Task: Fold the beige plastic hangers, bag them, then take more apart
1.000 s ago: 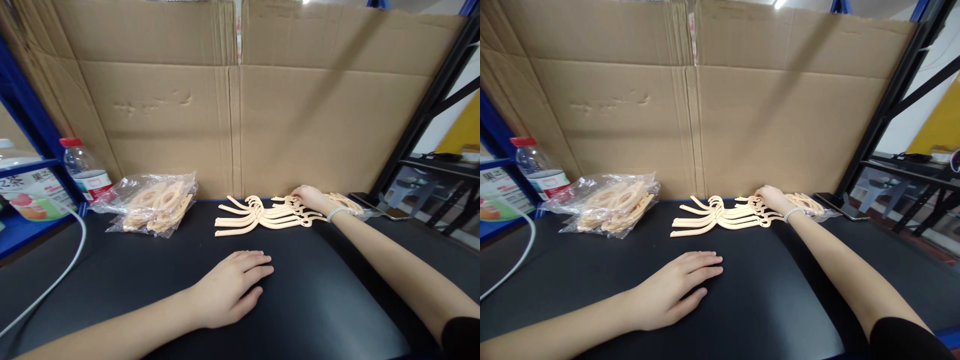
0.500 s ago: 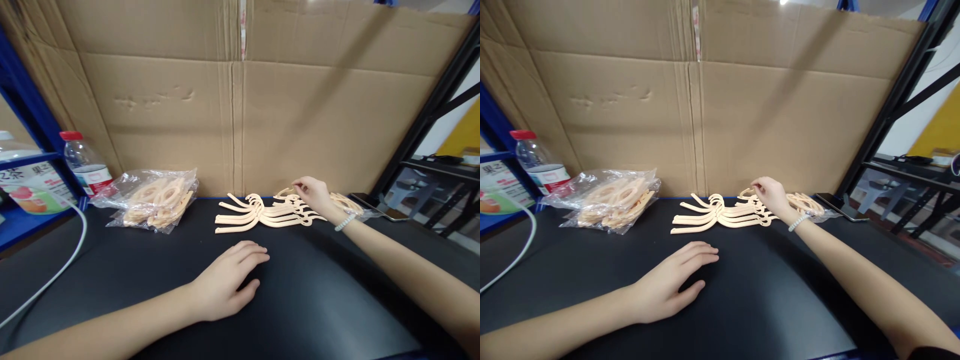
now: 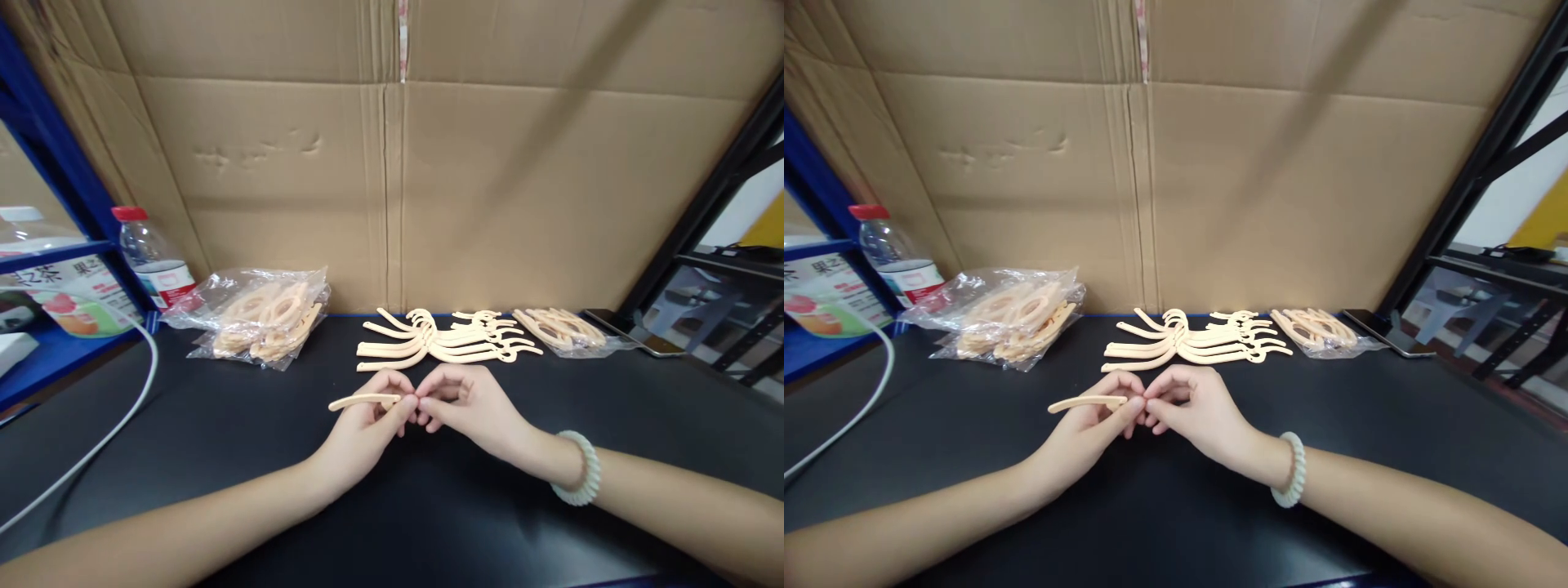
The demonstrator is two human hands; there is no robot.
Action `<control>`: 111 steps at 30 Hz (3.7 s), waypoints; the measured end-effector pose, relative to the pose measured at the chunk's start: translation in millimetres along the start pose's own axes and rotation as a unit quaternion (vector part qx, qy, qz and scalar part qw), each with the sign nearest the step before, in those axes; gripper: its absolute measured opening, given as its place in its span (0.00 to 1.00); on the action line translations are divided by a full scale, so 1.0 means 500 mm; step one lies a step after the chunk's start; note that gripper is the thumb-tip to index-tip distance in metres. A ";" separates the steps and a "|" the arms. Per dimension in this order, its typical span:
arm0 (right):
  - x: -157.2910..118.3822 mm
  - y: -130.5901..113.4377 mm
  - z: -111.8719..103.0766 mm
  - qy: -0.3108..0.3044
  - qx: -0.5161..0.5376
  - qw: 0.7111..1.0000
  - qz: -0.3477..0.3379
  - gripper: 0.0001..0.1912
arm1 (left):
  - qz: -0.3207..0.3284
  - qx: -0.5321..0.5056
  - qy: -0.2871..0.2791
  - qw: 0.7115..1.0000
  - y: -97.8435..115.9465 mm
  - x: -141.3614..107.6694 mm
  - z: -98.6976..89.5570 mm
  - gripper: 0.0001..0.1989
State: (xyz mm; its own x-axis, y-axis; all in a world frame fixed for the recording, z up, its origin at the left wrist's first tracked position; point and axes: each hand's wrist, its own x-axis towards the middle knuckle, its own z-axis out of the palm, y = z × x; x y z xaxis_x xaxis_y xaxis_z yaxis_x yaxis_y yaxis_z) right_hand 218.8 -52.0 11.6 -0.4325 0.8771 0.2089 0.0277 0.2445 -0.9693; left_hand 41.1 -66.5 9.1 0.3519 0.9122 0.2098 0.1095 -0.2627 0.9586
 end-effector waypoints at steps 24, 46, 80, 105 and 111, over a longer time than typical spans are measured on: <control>0.012 0.022 -0.167 0.061 -0.389 0.903 -0.171 0.02 | -0.035 -0.103 0.115 0.987 0.005 0.016 -0.070 0.12; -0.025 0.015 -0.163 0.139 -0.405 0.846 -0.317 0.06 | -0.111 -0.279 0.001 0.954 -0.004 0.010 -0.090 0.11; -0.040 0.028 -0.129 0.141 -0.427 0.823 -0.348 0.09 | -0.099 -0.314 -0.023 0.944 -0.022 0.017 -0.087 0.15; -0.042 0.030 -0.118 0.159 -0.416 0.821 -0.358 0.09 | -0.093 -0.276 0.037 0.956 -0.019 0.008 -0.069 0.17; -0.042 0.037 -0.117 0.176 -0.406 0.832 -0.334 0.08 | -0.088 -0.266 0.055 0.958 -0.015 0.004 -0.064 0.18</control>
State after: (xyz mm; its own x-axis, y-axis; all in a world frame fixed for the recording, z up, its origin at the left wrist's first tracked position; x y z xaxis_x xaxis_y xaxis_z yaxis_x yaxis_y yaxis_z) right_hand 281.3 -41.8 -3.2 -0.3087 0.4657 0.8293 0.5493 0.7991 -0.2443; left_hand 11.1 -52.4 8.6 0.2690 0.9628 0.0266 -0.3407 0.0693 0.9376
